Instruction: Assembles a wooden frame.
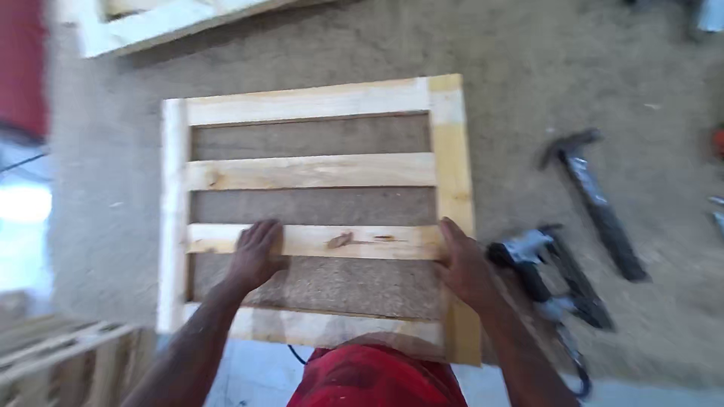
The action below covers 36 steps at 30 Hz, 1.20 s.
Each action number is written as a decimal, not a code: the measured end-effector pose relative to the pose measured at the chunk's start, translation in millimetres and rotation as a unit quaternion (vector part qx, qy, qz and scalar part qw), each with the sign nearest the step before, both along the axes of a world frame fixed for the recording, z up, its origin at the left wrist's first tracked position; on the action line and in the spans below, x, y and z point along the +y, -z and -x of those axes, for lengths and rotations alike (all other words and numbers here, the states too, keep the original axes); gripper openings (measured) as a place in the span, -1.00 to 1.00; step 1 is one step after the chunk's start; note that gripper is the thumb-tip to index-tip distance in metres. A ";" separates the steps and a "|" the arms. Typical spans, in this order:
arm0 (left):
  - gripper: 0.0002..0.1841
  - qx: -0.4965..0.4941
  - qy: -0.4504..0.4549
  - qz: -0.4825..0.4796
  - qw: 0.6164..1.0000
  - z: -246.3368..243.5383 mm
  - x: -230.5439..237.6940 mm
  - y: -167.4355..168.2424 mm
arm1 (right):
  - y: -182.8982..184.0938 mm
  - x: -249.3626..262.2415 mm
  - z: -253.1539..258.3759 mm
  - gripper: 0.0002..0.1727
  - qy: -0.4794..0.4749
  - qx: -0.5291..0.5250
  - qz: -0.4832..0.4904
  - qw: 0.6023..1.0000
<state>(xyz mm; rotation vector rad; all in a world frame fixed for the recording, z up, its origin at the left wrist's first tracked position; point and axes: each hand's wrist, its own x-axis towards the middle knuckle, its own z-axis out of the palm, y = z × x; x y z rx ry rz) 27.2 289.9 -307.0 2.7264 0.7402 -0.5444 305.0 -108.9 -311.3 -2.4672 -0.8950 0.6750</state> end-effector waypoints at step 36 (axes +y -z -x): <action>-0.17 0.007 0.007 -0.002 1.000 15.2 6.5 -2.0 | 37.5 -11.5 -36.1 0.10 -0.191 0.023 -0.030 0.981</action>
